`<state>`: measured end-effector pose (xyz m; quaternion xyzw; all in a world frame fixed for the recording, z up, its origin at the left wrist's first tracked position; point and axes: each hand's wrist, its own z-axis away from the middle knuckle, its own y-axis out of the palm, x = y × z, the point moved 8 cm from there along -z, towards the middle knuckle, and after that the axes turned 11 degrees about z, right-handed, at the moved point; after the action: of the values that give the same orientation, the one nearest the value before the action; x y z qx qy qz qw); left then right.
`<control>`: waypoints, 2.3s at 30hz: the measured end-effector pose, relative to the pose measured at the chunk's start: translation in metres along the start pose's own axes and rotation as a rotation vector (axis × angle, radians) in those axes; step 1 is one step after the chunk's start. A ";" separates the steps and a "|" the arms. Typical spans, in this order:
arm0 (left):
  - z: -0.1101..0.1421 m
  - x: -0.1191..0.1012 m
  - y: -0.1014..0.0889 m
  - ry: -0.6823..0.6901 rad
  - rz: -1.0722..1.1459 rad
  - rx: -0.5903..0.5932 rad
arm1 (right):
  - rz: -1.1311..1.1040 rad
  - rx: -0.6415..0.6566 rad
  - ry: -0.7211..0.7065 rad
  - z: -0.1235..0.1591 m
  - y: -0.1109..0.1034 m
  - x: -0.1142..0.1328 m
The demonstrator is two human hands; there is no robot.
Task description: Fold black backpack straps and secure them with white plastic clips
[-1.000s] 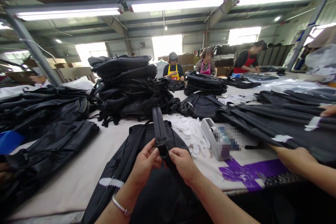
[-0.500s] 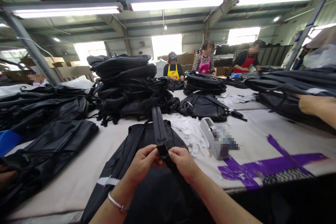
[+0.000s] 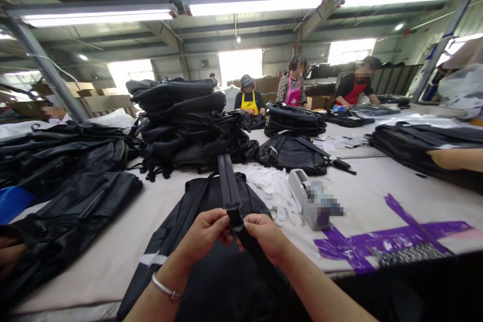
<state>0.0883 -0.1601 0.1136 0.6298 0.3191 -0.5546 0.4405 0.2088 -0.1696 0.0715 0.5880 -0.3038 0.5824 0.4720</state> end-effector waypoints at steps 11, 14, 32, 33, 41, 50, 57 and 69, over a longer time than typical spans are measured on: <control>0.004 -0.003 0.003 -0.006 0.026 0.054 | 0.038 0.006 0.011 0.001 0.000 -0.002; 0.005 -0.002 0.008 -0.049 0.038 0.100 | 0.116 0.006 -0.016 0.002 0.000 0.003; -0.025 0.018 -0.023 0.071 0.036 -0.397 | 1.535 -0.495 -0.185 0.056 -0.024 0.014; -0.027 0.020 -0.022 0.061 0.061 -0.403 | 1.587 -0.502 -0.197 0.059 -0.020 0.014; -0.033 0.042 -0.019 -0.074 0.332 -0.459 | 1.189 -0.424 -0.062 0.064 -0.038 -0.002; -0.033 0.047 -0.013 -0.112 0.346 -0.488 | 0.717 -0.340 0.053 0.088 -0.041 -0.030; -0.031 0.049 -0.016 -0.153 0.352 -0.482 | 0.703 -0.324 0.072 0.109 -0.043 -0.049; -0.018 0.023 0.000 -0.075 0.264 -0.387 | 0.939 -0.403 -0.235 0.072 -0.032 0.035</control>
<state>0.1004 -0.1458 0.0909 0.5488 0.3177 -0.4435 0.6334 0.2711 -0.2169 0.1079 0.3471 -0.6917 0.5914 0.2266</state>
